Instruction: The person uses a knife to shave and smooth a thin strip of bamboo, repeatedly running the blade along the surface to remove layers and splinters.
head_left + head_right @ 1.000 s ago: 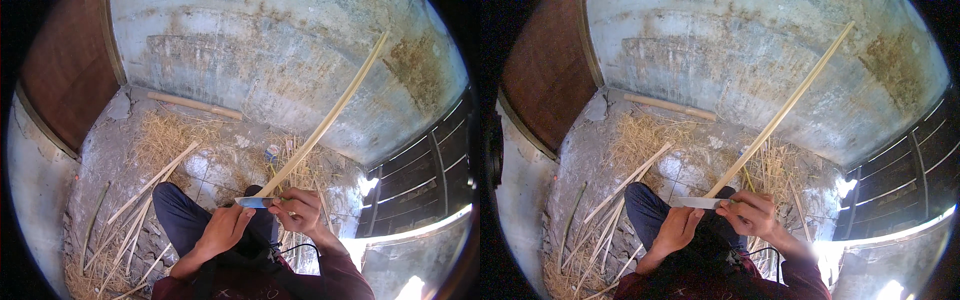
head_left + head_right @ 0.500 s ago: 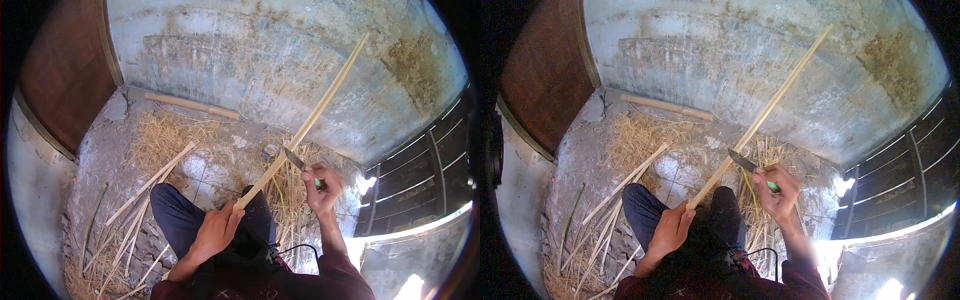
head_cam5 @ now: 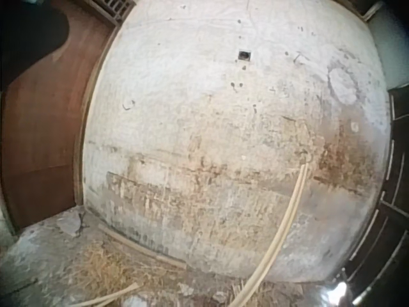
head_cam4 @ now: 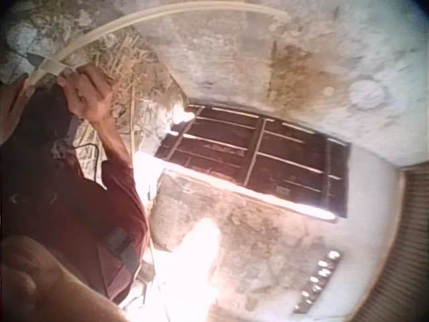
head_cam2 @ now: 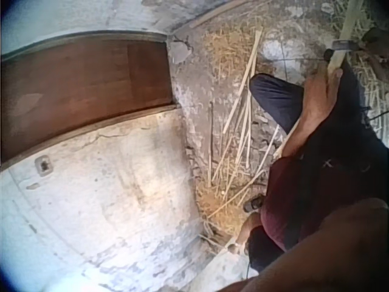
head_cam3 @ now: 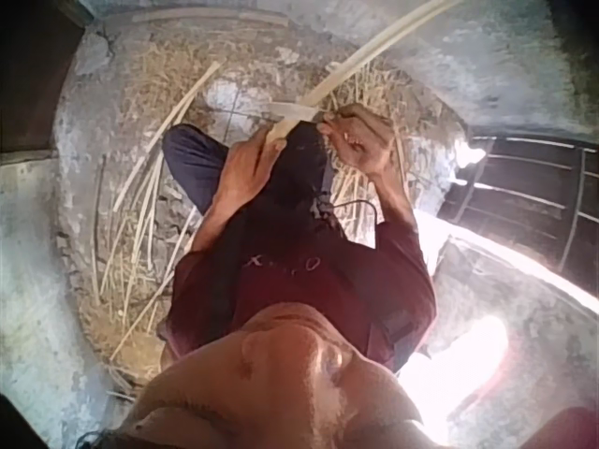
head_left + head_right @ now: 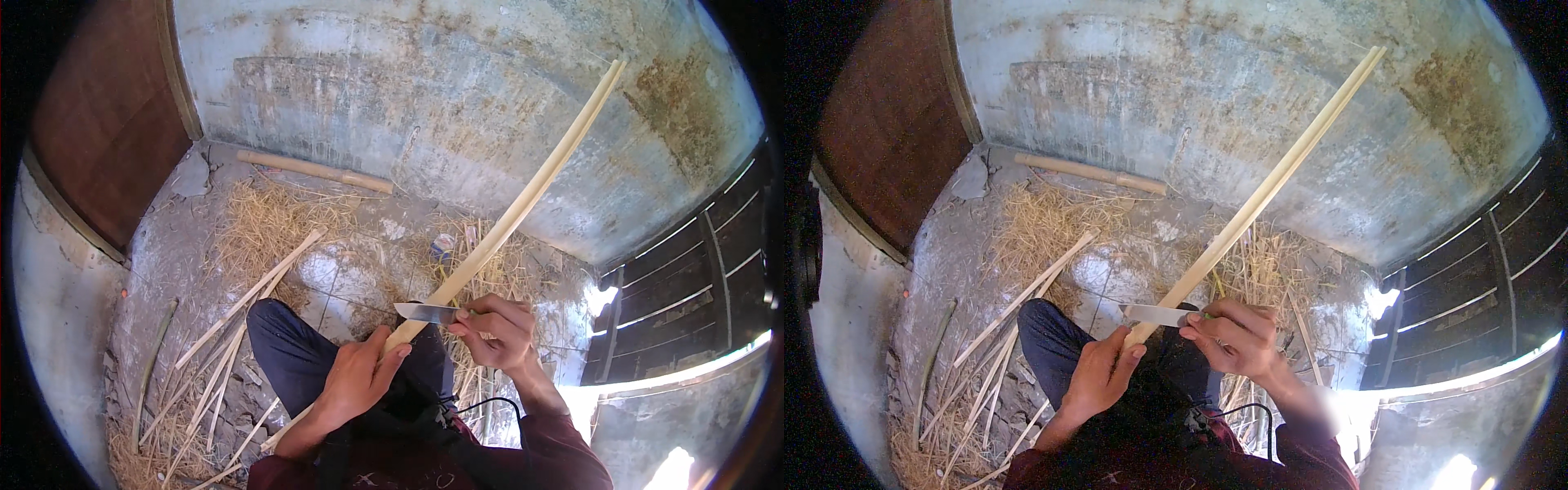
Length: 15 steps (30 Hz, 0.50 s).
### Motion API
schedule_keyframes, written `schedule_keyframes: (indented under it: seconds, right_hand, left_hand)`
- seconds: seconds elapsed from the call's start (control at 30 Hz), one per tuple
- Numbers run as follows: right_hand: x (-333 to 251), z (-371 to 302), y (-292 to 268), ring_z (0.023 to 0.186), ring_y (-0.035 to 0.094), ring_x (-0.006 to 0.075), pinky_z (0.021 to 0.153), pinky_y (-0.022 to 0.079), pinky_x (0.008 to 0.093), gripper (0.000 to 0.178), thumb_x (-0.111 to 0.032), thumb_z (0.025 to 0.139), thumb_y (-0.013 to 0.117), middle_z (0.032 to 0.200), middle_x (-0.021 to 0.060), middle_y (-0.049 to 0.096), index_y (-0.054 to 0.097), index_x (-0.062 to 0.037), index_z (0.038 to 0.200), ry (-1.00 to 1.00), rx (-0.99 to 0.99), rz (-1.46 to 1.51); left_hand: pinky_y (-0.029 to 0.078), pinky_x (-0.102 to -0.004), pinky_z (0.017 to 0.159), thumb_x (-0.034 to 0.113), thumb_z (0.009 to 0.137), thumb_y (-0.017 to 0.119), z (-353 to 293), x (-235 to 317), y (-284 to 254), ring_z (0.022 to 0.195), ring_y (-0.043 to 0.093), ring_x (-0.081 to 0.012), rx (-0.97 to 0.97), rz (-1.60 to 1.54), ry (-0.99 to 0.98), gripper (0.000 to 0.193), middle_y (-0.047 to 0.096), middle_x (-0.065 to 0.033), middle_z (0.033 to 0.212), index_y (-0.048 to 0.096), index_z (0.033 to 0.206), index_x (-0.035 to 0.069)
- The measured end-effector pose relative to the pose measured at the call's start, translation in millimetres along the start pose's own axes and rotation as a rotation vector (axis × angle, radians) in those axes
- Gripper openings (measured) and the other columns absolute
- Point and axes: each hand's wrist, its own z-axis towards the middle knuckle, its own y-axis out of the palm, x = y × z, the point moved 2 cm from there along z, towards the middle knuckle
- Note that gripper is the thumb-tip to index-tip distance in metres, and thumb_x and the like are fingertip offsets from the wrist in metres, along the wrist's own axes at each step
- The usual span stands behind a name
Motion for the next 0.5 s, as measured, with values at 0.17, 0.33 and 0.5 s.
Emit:
schedule_keyframes:
  seconds: [0.17,0.33,0.5]
  right_hand:
    - [-5,-1,4,0.055,0.067,0.0157,0.045,0.049,0.0287,0.02,-0.014,0.079,0.095,0.076,0.0063,0.07,0.078,-0.0068,0.085,0.006,-0.008,0.044]
    - [0,-4,9,0.054,0.067,0.0164,0.045,0.049,0.0292,0.019,-0.014,0.079,0.095,0.074,0.0068,0.069,0.077,-0.0062,0.084,0.007,0.007,0.071]
    - [3,-8,13,0.054,0.066,0.0167,0.044,0.048,0.0296,0.02,-0.015,0.079,0.095,0.074,0.0058,0.069,0.077,-0.0059,0.083,-0.067,0.07,0.003]
  left_hand:
    - [0.047,-0.0543,0.058,0.029,0.109,0.065,3,5,0,0.066,0.066,-0.0487,0.008,-0.035,-0.008,0.032,0.06,-0.0245,0.065,0.056,0.108,-0.001]
    - [0.047,-0.0545,0.058,0.029,0.109,0.063,2,1,1,0.066,0.066,-0.049,0.004,-0.056,-0.016,0.031,0.06,-0.0247,0.065,0.055,0.108,-0.001]
    - [0.046,-0.0545,0.057,0.029,0.11,0.062,1,4,0,0.066,0.066,-0.0494,0.048,-0.008,0.069,0.032,0.059,-0.025,0.064,0.055,0.109,-0.002]
